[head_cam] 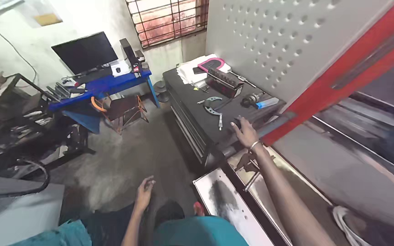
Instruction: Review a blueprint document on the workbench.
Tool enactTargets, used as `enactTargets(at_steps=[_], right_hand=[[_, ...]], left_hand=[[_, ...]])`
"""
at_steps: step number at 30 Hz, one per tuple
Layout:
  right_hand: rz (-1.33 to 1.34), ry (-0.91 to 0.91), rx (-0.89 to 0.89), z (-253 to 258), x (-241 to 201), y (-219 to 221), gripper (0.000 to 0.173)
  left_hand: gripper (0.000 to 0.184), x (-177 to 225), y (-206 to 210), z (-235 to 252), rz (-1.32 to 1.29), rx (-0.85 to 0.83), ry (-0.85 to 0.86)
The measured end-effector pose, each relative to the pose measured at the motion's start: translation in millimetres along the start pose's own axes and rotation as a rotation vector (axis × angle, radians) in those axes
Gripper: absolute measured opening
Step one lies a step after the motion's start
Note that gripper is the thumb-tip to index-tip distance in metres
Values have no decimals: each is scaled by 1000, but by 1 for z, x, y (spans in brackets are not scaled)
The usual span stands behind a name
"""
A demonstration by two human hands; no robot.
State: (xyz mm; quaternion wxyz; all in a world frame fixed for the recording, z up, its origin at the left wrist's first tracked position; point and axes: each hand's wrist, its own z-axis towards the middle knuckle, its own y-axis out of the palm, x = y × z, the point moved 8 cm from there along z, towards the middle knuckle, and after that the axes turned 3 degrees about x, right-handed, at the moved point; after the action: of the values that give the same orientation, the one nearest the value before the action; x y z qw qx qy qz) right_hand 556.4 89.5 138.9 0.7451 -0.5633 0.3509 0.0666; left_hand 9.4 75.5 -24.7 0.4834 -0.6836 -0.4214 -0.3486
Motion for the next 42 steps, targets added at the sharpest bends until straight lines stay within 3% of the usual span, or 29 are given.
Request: enactTargets(at_steps=[5,11,17,20,25,28,32,38,42], right_hand=[[-98,-47,183,-11,13,25,65],[-125,35,387,-13,7,24,56],[-184,21,447,-14,6,24,52],[-184,56,440,-14,10,25,51],[-246,108,389,-17,12,31,53],[-278,147,384,-13,7,31,57],[-291,173,372,-11,5,30,57],[-283,171,391,-9,4,28,52],[-274,174,410,-11,4,27,51]], left_hand=[[35,163,45,99,-5,-145,319],[34,316,134,215,49,-381,612],[25,458,223,360,177,-376,804],[36,509,266,444,306,-304,846],[67,531,329,556,594,-266,671],[54,542,357,584,718,-311,663],[32,559,370,596,698,-388,708],[34,620,344,579,605,-312,1006],[33,677,308,529,453,-226,1322]])
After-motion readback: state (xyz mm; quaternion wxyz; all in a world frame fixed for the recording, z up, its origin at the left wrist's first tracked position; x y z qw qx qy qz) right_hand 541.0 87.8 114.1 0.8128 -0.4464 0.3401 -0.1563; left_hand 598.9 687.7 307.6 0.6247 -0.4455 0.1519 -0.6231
